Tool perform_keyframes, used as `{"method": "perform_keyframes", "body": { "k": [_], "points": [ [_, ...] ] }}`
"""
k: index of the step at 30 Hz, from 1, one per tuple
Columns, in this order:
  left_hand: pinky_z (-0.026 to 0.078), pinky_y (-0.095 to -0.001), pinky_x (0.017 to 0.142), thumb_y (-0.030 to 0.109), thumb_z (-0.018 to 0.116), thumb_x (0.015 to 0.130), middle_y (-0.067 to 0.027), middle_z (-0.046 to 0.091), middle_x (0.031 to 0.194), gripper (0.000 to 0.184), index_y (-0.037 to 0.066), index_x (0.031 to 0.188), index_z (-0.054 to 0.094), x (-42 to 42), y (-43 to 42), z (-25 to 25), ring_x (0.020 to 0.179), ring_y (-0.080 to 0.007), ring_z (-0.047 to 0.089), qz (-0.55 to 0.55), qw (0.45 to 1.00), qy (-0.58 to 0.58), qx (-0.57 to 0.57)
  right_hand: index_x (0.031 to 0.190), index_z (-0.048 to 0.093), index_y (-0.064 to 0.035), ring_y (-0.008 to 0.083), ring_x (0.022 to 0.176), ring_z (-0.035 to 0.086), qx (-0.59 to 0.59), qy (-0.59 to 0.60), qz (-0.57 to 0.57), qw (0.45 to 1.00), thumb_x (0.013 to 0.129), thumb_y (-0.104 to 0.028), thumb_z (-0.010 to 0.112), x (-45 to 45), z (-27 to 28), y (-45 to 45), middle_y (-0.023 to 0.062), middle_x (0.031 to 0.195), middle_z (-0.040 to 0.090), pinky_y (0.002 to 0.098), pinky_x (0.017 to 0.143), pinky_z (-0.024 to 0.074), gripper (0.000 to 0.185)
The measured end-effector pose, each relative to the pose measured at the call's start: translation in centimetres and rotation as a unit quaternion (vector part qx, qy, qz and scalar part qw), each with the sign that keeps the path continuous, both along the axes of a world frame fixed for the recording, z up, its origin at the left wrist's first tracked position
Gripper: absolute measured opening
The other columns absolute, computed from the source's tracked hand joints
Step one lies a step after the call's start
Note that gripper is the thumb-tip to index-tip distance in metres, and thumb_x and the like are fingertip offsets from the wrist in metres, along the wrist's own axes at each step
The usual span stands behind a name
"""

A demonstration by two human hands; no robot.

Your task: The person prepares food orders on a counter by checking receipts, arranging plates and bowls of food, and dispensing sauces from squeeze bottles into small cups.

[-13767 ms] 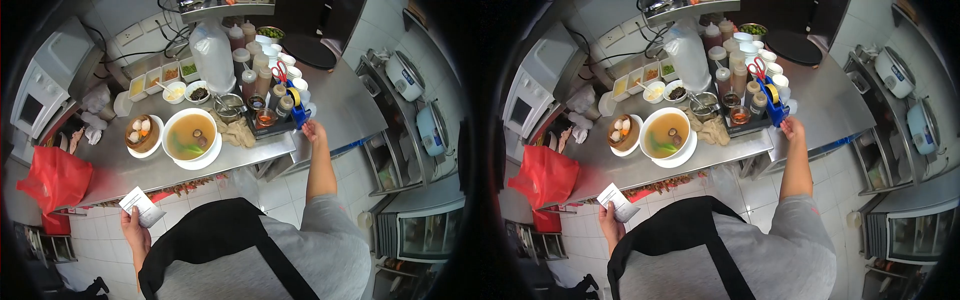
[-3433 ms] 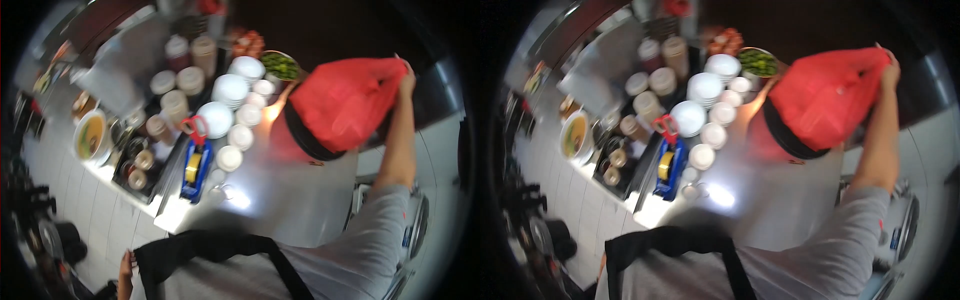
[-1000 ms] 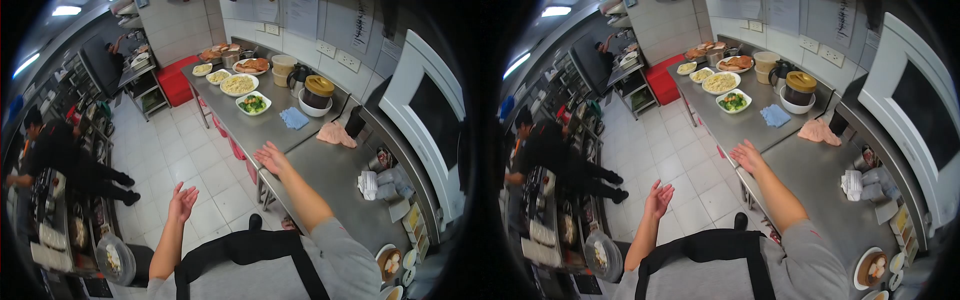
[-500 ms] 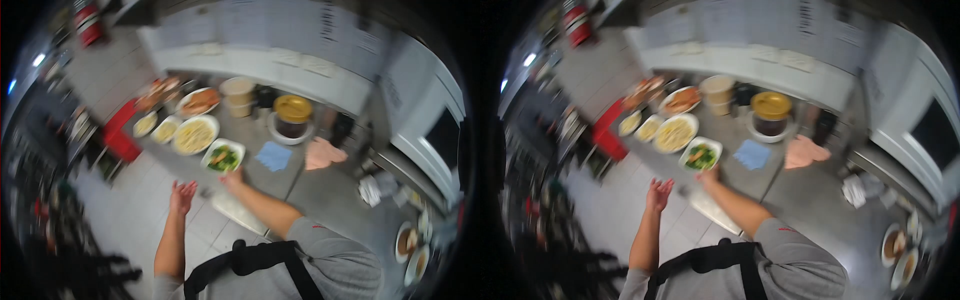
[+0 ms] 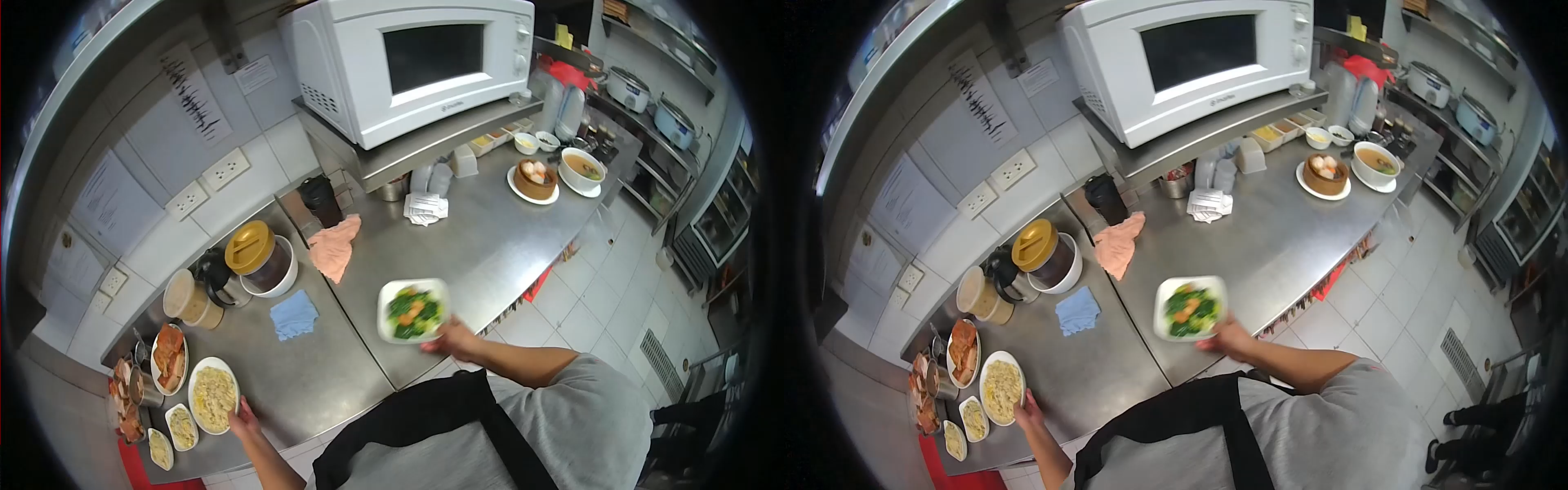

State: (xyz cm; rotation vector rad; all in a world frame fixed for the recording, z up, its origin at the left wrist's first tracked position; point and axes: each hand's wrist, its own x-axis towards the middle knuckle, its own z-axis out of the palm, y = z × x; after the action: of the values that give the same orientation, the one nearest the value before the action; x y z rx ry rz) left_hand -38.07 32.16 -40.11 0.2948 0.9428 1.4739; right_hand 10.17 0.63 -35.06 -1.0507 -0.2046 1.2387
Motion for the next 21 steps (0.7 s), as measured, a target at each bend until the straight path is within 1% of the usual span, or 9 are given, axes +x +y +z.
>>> {"method": "perform_keyframes", "body": {
  "k": [1,3,7,9,11,12,14,17,21],
  "points": [
    [0.057,-0.0300,0.074,0.006,0.040,0.082,-0.0210,0.058,0.098,0.034,-0.013,0.110,0.045,0.2,-1.7,0.4,0.086,-0.0310,0.061,-0.042,0.999,0.000,-0.008,0.126,0.026,-0.0058,0.0255,0.081,0.062,-0.004,-0.047,-0.043,0.998,0.087,0.001,0.035,1.8,0.2,-1.3,0.0152,0.107,0.054,0.0335,0.060,0.0574,0.040],
    [0.057,-0.0314,0.074,0.005,0.042,0.082,-0.0219,0.058,0.101,0.036,-0.010,0.114,0.044,3.3,-6.9,2.9,0.088,-0.0319,0.061,-0.100,0.995,-0.005,-0.001,0.127,0.024,-0.0096,0.0252,0.086,0.060,0.015,-0.056,-0.172,0.983,0.087,0.002,0.033,5.5,-0.7,-2.2,0.0146,0.113,0.050,0.0333,0.061,0.0566,0.042],
    [0.054,-0.0388,0.081,0.003,0.049,0.079,-0.0214,0.057,0.107,0.041,-0.006,0.118,0.043,11.0,-15.3,6.6,0.090,-0.0325,0.060,-0.209,0.978,0.021,-0.017,0.125,0.023,-0.0118,0.0256,0.091,0.057,0.077,-0.047,-0.226,0.970,0.088,0.001,0.032,14.1,-0.8,-2.7,0.0145,0.115,0.047,0.0365,0.070,0.0551,0.040],
    [0.050,-0.0452,0.085,0.003,0.053,0.076,-0.0194,0.052,0.117,0.047,-0.005,0.121,0.040,15.2,-17.8,7.3,0.101,-0.0345,0.056,-0.292,0.956,-0.008,-0.027,0.124,0.024,-0.0122,0.0264,0.090,0.057,0.066,-0.023,-0.277,0.958,0.090,-0.002,0.035,17.8,-1.1,-1.8,0.0152,0.113,0.047,0.0369,0.071,0.0535,0.037],
    [0.045,-0.0499,0.091,0.002,0.051,0.076,-0.0215,0.046,0.124,0.053,-0.005,0.126,0.033,20.8,-20.1,8.7,0.112,-0.0374,0.049,-0.368,0.930,-0.015,-0.010,0.127,0.025,-0.0122,0.0269,0.089,0.057,0.075,-0.034,-0.247,0.966,0.094,-0.011,0.037,21.2,-1.3,-1.9,0.0159,0.109,0.049,0.0380,0.074,0.0516,0.035],
    [0.042,-0.0478,0.095,0.002,0.050,0.077,-0.0189,0.045,0.127,0.052,-0.003,0.126,0.033,23.5,-20.8,9.4,0.115,-0.0347,0.046,-0.412,0.911,-0.013,-0.015,0.128,0.024,-0.0122,0.0273,0.089,0.057,0.077,-0.025,-0.244,0.966,0.094,-0.016,0.038,22.7,-1.8,-2.0,0.0166,0.109,0.049,0.0381,0.074,0.0511,0.037],
    [0.039,-0.0495,0.098,0.001,0.048,0.079,-0.0215,0.041,0.129,0.053,-0.006,0.128,0.029,28.8,-21.3,8.0,0.117,-0.0369,0.044,-0.460,0.888,-0.023,-0.020,0.131,0.023,-0.0123,0.0280,0.088,0.056,0.077,-0.007,-0.227,0.971,0.094,-0.025,0.041,25.7,-2.9,-2.0,0.0180,0.108,0.050,0.0383,0.075,0.0499,0.043],
    [0.039,-0.0508,0.097,-0.001,0.047,0.080,-0.0210,0.040,0.130,0.052,-0.003,0.129,0.029,36.3,-21.9,6.2,0.117,-0.0363,0.044,-0.507,0.859,-0.052,-0.046,0.131,0.026,-0.0103,0.0289,0.093,0.055,-0.003,-0.008,-0.161,0.987,0.093,-0.035,0.039,25.6,-2.6,-3.3,0.0182,0.114,0.048,0.0393,0.081,0.0472,0.047],
    [0.046,-0.0473,0.090,0.001,0.049,0.083,-0.0187,0.045,0.125,0.055,0.005,0.132,0.026,43.4,-21.9,4.8,0.106,-0.0329,0.054,-0.562,0.827,-0.019,-0.004,0.135,0.026,-0.0086,0.0281,0.090,0.055,-0.065,-0.088,-0.036,0.993,0.090,-0.046,0.041,20.6,-0.3,-5.6,0.0200,0.112,0.048,0.0393,0.075,0.0489,0.061]
  ]
}}
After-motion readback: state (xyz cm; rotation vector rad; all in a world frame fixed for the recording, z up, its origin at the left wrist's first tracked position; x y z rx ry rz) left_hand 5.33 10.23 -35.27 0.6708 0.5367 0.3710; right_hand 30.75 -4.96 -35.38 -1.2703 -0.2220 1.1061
